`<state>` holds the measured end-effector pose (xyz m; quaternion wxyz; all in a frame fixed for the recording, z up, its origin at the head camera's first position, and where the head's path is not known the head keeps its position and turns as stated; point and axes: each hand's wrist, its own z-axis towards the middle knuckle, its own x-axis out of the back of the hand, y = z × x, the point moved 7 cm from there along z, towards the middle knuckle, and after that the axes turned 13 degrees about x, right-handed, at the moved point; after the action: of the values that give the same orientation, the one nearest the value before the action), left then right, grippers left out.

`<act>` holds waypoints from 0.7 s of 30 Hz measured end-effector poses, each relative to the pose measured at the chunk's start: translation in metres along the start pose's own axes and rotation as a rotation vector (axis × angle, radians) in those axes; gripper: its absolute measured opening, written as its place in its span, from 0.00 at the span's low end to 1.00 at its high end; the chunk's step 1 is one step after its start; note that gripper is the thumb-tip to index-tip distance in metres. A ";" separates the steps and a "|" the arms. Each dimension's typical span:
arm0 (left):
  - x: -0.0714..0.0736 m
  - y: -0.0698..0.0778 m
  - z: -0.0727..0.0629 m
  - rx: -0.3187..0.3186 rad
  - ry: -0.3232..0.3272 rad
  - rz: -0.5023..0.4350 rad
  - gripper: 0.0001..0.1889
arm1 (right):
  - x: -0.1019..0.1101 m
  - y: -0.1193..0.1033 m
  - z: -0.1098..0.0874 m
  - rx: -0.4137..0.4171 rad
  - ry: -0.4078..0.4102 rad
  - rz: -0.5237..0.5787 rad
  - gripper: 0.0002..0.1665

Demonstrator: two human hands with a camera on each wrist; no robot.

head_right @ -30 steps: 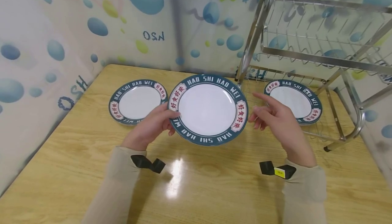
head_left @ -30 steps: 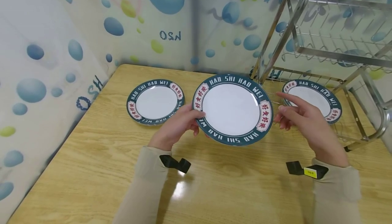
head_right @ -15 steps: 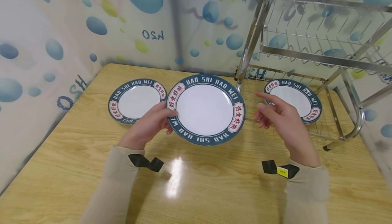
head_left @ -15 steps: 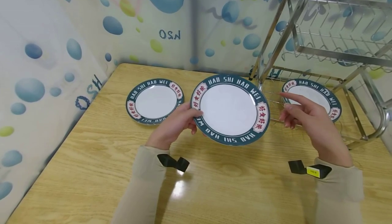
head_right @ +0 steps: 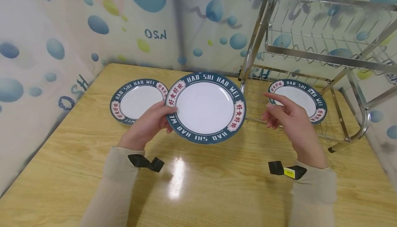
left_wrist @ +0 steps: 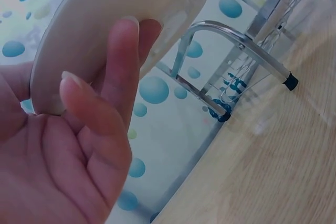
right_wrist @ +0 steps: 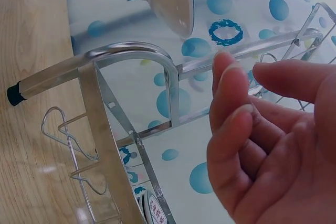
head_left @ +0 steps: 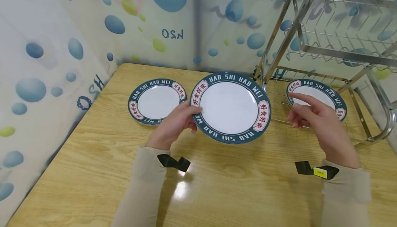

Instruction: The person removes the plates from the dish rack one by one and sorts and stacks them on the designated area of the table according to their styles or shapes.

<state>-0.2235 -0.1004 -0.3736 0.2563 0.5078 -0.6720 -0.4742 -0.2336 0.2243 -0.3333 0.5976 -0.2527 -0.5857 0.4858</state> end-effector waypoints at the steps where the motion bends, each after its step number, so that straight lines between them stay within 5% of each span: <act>1: 0.000 0.000 0.000 0.002 0.004 -0.001 0.18 | 0.001 0.001 0.000 -0.003 0.003 0.001 0.27; 21: 0.005 0.001 0.003 -0.016 0.005 0.026 0.18 | -0.003 0.042 0.007 -0.103 0.041 0.075 0.32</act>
<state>-0.2285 -0.1034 -0.3744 0.2679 0.4982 -0.6742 -0.4749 -0.2516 0.2370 -0.3703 0.5768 -0.3148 -0.5878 0.4719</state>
